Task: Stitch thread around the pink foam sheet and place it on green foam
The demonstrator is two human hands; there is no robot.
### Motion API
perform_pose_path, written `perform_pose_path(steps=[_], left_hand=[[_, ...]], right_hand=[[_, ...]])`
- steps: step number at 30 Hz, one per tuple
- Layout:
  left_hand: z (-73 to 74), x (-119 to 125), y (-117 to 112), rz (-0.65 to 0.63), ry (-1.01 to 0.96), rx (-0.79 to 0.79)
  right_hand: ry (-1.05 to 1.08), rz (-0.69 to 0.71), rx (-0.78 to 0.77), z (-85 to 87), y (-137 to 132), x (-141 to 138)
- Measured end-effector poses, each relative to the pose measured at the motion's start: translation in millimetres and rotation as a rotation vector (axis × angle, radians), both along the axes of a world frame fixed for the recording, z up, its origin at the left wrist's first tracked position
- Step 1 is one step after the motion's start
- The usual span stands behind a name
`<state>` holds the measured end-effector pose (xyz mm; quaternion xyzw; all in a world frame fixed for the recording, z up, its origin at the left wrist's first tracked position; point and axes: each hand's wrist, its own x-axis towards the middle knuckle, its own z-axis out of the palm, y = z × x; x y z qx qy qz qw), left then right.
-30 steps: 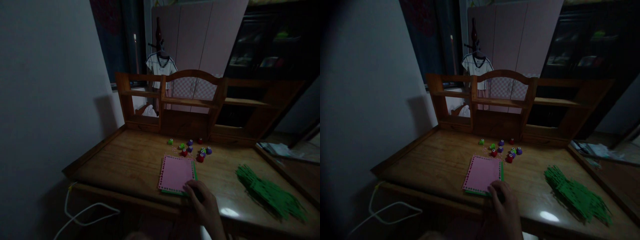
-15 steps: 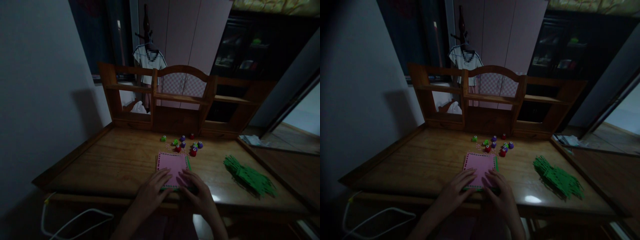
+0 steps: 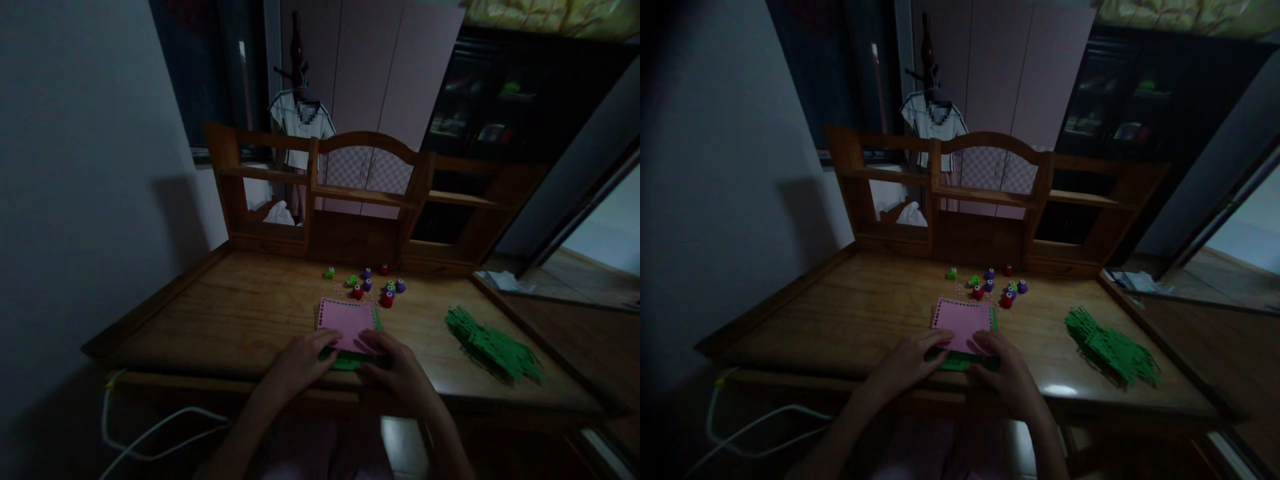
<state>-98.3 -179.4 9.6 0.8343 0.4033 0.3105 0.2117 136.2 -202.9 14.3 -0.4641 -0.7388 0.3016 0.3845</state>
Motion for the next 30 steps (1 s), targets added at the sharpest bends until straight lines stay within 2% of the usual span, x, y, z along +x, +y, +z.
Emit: perform_pose_path(steps=[5, 11, 18, 25, 30], left_hand=[[1.3, 1, 0, 0.059, -0.033, 0.012], [-2.0, 5, -5, 0.099, -0.066, -0.037], [-5.9, 10, -1, 0.135, -0.101, -0.078], [-7.0, 11, 4, 0.064, -0.184, -0.127], [-9.0, 14, 7, 0.081, -0.208, -0.166]], right_hand=[[-0.060, -0.009, 0.077, 3.6, 2, 1], [-0.064, -0.027, 0.094, 2.4, 2, 5], [-0.017, -0.040, 0.041, 3.4, 3, 4], [-0.024, -0.079, -0.038, 1.6, 7, 5], [-0.020, -0.112, -0.068, -0.3, 10, 2]])
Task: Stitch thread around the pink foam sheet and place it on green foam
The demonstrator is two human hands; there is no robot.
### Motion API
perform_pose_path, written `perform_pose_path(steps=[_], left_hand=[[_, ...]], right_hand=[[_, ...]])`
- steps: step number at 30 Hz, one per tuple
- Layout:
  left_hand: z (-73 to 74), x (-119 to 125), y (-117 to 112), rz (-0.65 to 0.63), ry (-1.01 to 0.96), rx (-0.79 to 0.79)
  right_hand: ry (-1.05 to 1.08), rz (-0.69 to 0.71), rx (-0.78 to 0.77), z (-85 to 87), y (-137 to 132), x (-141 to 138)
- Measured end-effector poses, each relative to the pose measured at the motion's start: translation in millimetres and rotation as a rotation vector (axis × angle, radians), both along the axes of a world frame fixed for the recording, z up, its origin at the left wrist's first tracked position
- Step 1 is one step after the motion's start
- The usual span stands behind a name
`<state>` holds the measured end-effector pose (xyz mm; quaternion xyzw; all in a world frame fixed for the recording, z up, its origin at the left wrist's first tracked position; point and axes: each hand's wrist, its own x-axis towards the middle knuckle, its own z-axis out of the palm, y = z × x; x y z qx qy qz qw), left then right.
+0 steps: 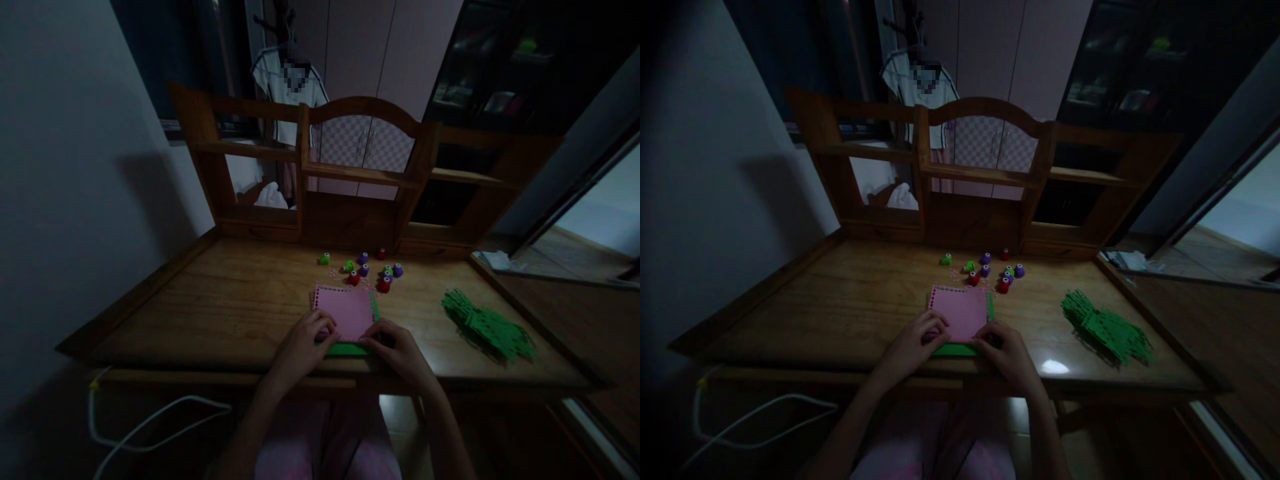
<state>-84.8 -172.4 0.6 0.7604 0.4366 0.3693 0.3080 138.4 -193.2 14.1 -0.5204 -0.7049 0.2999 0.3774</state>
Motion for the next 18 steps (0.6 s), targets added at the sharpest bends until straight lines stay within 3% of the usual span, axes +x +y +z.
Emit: perform_pose_path(steps=[18], left_hand=[[-5.1, -1.4, 3.9, -0.016, 0.045, 0.036]], right_hand=[[-0.014, -0.020, -0.072, -0.7, 2.9, -2.5]])
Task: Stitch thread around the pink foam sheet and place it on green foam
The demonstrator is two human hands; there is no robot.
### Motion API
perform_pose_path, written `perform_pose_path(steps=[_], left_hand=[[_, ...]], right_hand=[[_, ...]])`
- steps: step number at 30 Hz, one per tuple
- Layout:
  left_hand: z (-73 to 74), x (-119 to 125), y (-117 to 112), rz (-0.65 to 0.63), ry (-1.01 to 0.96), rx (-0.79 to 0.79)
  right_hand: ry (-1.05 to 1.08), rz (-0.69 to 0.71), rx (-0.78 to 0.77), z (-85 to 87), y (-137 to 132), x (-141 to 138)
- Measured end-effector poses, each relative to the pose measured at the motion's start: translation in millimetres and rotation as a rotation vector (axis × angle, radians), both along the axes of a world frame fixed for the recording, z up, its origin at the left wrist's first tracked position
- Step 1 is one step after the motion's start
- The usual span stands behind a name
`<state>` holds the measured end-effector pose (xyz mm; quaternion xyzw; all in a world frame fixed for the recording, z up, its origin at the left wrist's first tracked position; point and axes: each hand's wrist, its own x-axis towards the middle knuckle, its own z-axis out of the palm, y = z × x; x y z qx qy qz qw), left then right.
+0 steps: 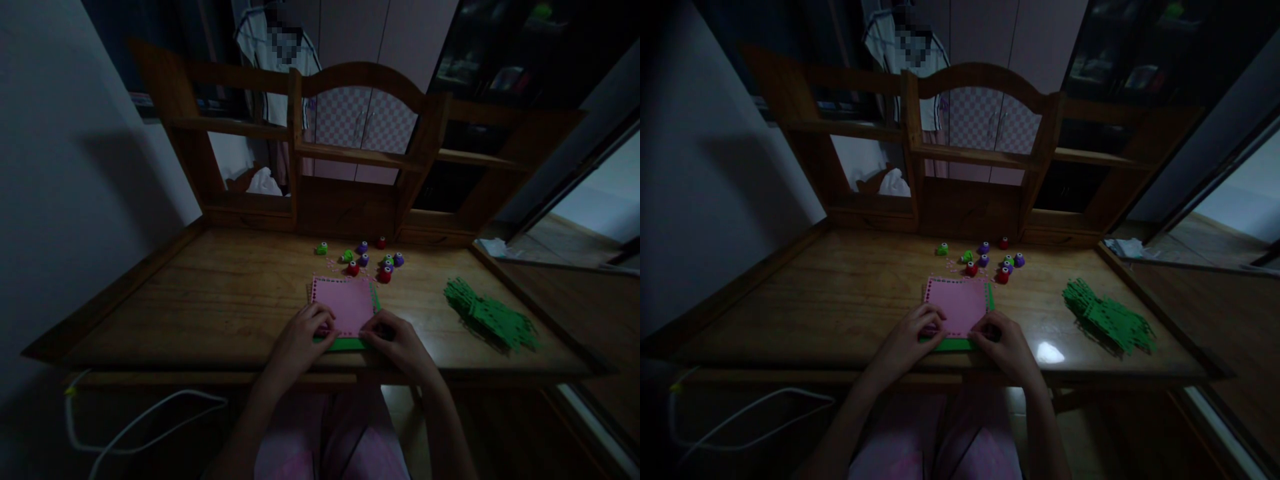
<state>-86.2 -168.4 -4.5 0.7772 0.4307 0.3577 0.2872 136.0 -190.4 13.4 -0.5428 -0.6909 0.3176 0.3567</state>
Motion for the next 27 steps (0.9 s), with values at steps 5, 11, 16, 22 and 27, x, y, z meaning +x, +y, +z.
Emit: perform_pose_path(steps=[5, 11, 16, 22, 27], left_hand=[[-0.1, 0, -1, -0.002, 0.000, 0.000], [1.4, 0, 0, -0.022, -0.010, 0.004], [2.7, -1, 0, -0.048, -0.033, -0.007], [3.0, -1, -2, -0.041, -0.032, -0.014], [3.5, 0, -1, -0.040, -0.011, -0.009]], right_hand=[[0.005, 0.005, -0.001, -1.8, 1, 0], [0.012, 0.021, -0.012, -5.7, 2, 0], [0.025, 0.039, -0.011, -7.8, 2, 1], [0.041, 0.034, -0.007, -10.5, 2, 2], [0.008, 0.020, 0.003, -9.5, 1, 1]])
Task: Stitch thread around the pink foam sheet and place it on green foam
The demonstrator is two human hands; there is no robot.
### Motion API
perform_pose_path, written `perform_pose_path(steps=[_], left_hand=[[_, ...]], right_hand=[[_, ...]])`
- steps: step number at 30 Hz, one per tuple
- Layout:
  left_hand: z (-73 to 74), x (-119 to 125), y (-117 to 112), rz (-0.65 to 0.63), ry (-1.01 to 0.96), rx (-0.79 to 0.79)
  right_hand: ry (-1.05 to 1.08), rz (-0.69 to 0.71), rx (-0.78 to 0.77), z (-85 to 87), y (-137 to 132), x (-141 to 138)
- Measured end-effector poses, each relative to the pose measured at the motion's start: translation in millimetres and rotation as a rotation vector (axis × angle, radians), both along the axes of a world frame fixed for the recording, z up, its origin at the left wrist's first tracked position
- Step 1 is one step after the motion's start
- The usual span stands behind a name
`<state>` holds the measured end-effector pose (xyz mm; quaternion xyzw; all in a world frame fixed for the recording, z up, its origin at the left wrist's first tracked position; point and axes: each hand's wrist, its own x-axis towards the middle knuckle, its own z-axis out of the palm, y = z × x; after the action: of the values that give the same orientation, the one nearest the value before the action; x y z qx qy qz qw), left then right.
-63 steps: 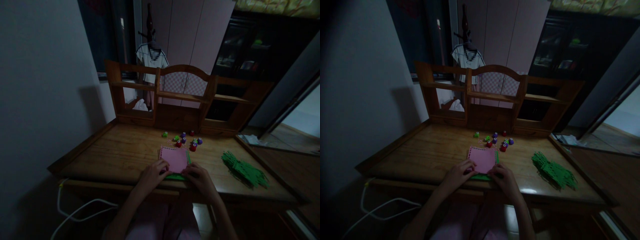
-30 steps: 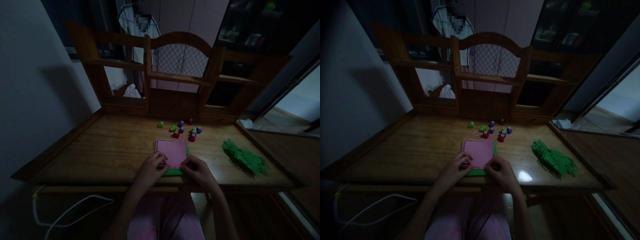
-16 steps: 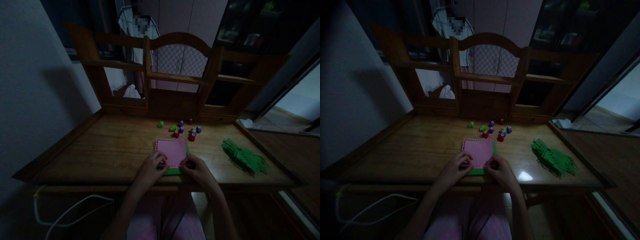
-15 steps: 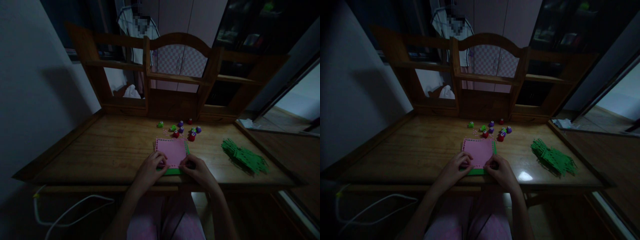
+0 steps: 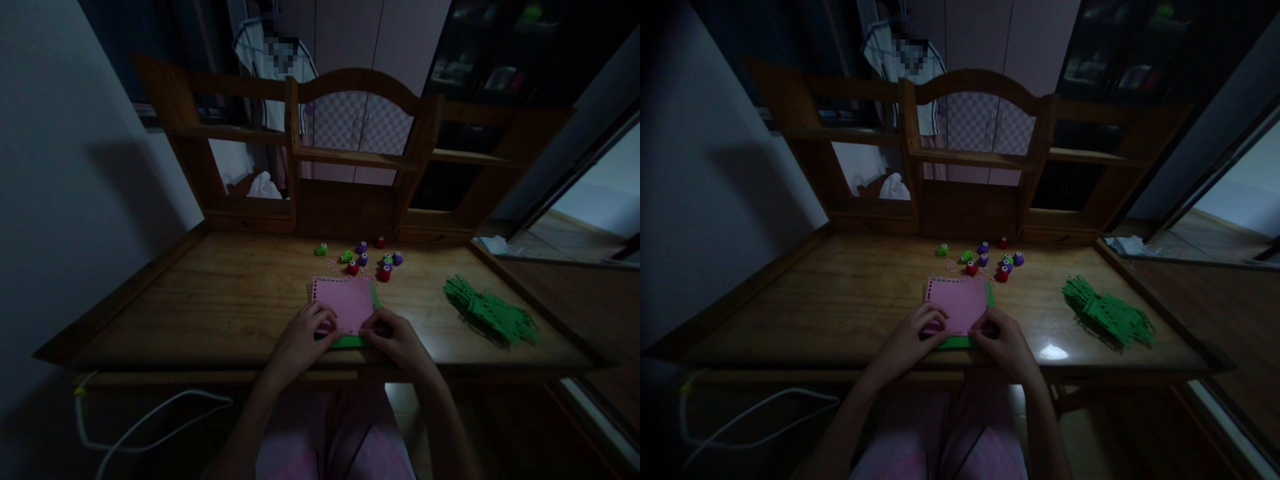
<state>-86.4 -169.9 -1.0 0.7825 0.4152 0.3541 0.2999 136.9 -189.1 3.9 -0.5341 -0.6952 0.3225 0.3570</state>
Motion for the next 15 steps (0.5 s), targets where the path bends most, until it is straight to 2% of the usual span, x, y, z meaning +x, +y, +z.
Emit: perform_pose_path(steps=[7, 15], left_hand=[[-0.8, 4.9, 2.3, 0.066, 0.103, 0.052], [1.9, 5.3, 1.5, 0.067, 0.139, 0.064]], right_hand=[[-0.048, -0.030, 0.019, 1.8, -1.1, -3.5], [-0.048, -0.025, -0.009, -3.4, 2.9, -3.0]])
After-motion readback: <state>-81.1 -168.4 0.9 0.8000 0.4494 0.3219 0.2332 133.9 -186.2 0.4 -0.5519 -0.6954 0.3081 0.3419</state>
